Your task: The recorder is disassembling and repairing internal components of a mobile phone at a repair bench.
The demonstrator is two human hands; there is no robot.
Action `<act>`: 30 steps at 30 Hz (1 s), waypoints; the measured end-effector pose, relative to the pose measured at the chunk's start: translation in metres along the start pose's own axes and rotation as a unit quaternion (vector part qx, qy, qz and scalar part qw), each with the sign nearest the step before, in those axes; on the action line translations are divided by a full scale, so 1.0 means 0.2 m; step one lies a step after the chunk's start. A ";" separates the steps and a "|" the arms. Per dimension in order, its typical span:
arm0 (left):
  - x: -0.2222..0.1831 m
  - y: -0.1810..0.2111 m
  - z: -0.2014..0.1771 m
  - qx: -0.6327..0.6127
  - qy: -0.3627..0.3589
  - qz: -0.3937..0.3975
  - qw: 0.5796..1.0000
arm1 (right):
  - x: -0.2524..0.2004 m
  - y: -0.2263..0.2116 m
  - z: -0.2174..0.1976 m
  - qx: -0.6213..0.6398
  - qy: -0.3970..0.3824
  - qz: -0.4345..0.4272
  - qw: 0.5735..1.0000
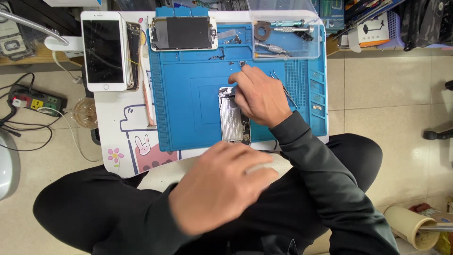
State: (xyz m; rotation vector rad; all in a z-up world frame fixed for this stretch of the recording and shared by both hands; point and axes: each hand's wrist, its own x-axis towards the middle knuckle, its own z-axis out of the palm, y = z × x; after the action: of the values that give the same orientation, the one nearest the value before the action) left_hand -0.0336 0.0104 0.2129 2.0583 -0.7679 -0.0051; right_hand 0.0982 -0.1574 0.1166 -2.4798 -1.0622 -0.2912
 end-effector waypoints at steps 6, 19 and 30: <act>-0.08 0.46 0.23 0.432 0.013 0.110 0.895 | -0.02 -0.03 0.05 0.008 0.002 -0.014 1.000; 0.09 0.55 0.44 0.542 0.083 0.098 0.830 | -0.04 -0.01 0.05 -0.072 -0.003 -0.039 0.997; -0.03 -0.15 0.43 0.069 -0.038 0.062 0.995 | -0.02 -0.04 0.04 -0.042 0.006 -0.032 0.999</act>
State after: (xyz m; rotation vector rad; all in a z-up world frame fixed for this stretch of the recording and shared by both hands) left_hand -0.0484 -0.0397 0.1373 2.1469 -0.9672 0.0400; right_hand 0.0903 -0.1518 0.1108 -2.5176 -1.1480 -0.3781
